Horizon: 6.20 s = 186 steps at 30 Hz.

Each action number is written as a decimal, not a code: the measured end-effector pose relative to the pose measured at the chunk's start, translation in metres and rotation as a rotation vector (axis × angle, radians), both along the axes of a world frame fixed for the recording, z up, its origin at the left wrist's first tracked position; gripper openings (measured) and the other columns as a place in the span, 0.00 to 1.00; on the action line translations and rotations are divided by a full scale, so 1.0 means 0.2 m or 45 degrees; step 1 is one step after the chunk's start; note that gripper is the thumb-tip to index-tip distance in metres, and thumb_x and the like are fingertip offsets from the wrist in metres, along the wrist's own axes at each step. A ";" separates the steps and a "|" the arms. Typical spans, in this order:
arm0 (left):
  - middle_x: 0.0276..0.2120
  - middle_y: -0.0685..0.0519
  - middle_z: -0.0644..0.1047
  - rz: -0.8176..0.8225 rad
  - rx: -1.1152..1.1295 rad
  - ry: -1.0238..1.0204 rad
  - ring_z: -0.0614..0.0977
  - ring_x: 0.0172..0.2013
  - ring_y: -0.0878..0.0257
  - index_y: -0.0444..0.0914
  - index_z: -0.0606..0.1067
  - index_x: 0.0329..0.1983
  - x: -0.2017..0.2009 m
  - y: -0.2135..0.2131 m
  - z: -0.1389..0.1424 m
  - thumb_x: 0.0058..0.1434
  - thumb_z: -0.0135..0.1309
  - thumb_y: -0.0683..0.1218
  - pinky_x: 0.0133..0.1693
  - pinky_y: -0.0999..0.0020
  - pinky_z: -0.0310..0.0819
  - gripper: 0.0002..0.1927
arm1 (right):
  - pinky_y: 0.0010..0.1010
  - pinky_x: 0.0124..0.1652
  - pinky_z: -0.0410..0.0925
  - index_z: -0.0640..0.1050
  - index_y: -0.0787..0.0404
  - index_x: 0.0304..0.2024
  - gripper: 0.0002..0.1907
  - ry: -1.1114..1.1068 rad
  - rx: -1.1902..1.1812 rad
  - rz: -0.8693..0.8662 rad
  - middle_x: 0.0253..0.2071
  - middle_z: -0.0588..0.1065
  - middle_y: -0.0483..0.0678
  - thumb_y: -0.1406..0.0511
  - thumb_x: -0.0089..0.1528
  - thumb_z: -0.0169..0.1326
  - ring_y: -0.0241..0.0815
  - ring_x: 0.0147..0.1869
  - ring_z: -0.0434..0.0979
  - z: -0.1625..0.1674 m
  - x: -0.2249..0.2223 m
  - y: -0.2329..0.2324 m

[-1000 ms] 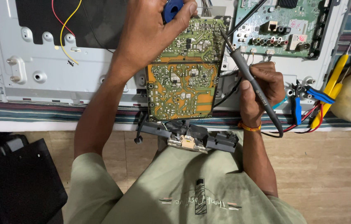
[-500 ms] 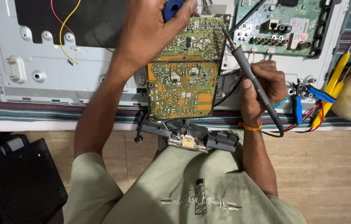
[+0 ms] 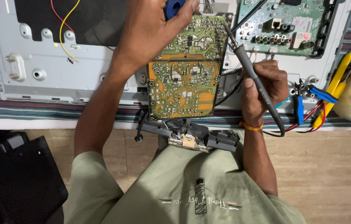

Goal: The person solders components on a TV power supply circuit board placed on a workbench, holding a soldering iron in one hand and solder wire in the other. They use multimeter probes to test points on the board, reposition the board, and continue soldering joints on the board.

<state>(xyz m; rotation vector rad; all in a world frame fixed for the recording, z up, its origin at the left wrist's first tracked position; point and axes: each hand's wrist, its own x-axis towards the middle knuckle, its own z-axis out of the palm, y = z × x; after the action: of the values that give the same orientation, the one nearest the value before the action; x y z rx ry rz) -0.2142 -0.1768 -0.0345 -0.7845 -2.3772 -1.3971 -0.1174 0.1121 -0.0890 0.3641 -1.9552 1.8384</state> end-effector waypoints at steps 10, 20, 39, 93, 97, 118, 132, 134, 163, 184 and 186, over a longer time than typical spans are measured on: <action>0.34 0.55 0.78 -0.014 0.020 0.003 0.80 0.32 0.68 0.35 0.75 0.45 0.01 0.00 0.01 0.81 0.52 0.45 0.36 0.70 0.72 0.09 | 0.29 0.45 0.69 0.71 0.68 0.48 0.14 0.010 0.032 -0.005 0.39 0.74 0.54 0.65 0.70 0.60 0.41 0.42 0.74 0.00 0.00 0.01; 0.30 0.53 0.74 0.066 -0.031 0.070 0.75 0.29 0.64 0.34 0.75 0.43 0.03 0.00 0.03 0.79 0.55 0.46 0.35 0.66 0.69 0.10 | 0.29 0.42 0.68 0.71 0.68 0.48 0.15 0.061 -0.072 -0.040 0.39 0.73 0.55 0.65 0.68 0.61 0.41 0.40 0.73 -0.04 -0.01 0.00; 0.32 0.54 0.76 0.028 0.000 -0.001 0.78 0.30 0.68 0.35 0.75 0.45 0.03 -0.01 0.00 0.80 0.53 0.45 0.35 0.70 0.71 0.09 | 0.29 0.42 0.74 0.71 0.69 0.47 0.15 -0.022 0.007 0.069 0.40 0.73 0.55 0.64 0.70 0.61 0.41 0.41 0.77 -0.01 0.01 0.01; 0.33 0.54 0.80 0.006 0.050 -0.084 0.82 0.31 0.69 0.36 0.77 0.48 0.03 0.01 0.00 0.78 0.52 0.43 0.35 0.70 0.74 0.06 | 0.28 0.44 0.74 0.74 0.69 0.50 0.14 -0.076 0.087 0.071 0.43 0.75 0.55 0.66 0.71 0.63 0.40 0.44 0.77 -0.02 0.02 0.02; 0.33 0.55 0.81 0.006 0.024 -0.054 0.81 0.31 0.69 0.36 0.78 0.48 0.02 0.02 -0.01 0.78 0.52 0.43 0.35 0.70 0.74 0.06 | 0.27 0.43 0.74 0.74 0.69 0.50 0.14 -0.075 0.101 0.072 0.43 0.75 0.55 0.66 0.71 0.63 0.40 0.44 0.77 -0.03 0.02 0.02; 0.33 0.54 0.79 0.006 0.027 -0.030 0.80 0.31 0.68 0.35 0.76 0.46 0.03 0.00 0.00 0.79 0.52 0.44 0.35 0.70 0.73 0.07 | 0.29 0.46 0.74 0.73 0.69 0.50 0.13 -0.087 0.105 0.097 0.43 0.75 0.55 0.67 0.71 0.63 0.40 0.46 0.77 -0.01 0.02 0.01; 0.29 0.54 0.73 0.074 -0.044 -0.084 0.75 0.27 0.65 0.36 0.75 0.46 0.04 0.01 -0.01 0.80 0.57 0.47 0.32 0.66 0.68 0.09 | 0.28 0.44 0.73 0.72 0.68 0.52 0.15 -0.078 0.068 0.079 0.41 0.75 0.54 0.65 0.71 0.62 0.39 0.44 0.75 0.00 0.03 -0.01; 0.30 0.54 0.76 0.046 -0.035 -0.073 0.77 0.28 0.66 0.37 0.76 0.49 0.04 0.01 -0.01 0.77 0.56 0.45 0.32 0.66 0.69 0.06 | 0.28 0.43 0.72 0.72 0.68 0.52 0.15 -0.075 0.068 0.068 0.41 0.75 0.54 0.65 0.71 0.62 0.39 0.44 0.75 0.01 0.03 -0.01; 0.36 0.54 0.76 -0.007 -0.117 0.039 0.76 0.33 0.64 0.36 0.74 0.42 0.03 0.00 -0.02 0.74 0.58 0.41 0.37 0.65 0.70 0.05 | 0.28 0.44 0.70 0.72 0.68 0.51 0.15 -0.069 0.055 0.052 0.40 0.75 0.53 0.65 0.71 0.62 0.39 0.43 0.74 0.00 0.02 -0.01; 0.36 0.53 0.75 -0.025 -0.118 0.031 0.77 0.32 0.64 0.36 0.74 0.44 0.03 0.01 0.00 0.74 0.59 0.40 0.37 0.65 0.71 0.05 | 0.27 0.44 0.72 0.71 0.67 0.52 0.15 -0.086 0.057 0.064 0.41 0.75 0.54 0.64 0.72 0.62 0.39 0.44 0.76 0.01 0.02 0.00; 0.36 0.54 0.75 -0.025 -0.118 0.019 0.77 0.32 0.64 0.36 0.74 0.44 0.03 0.01 0.00 0.74 0.58 0.40 0.37 0.66 0.72 0.05 | 0.27 0.44 0.72 0.72 0.67 0.52 0.15 -0.081 0.069 0.059 0.41 0.75 0.54 0.64 0.72 0.62 0.39 0.44 0.76 0.01 0.02 0.00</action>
<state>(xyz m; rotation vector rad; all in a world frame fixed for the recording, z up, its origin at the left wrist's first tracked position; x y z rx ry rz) -0.2079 -0.1741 -0.0349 -0.8412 -2.4439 -1.2916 -0.1125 0.1128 -0.0875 0.3749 -2.0589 1.8502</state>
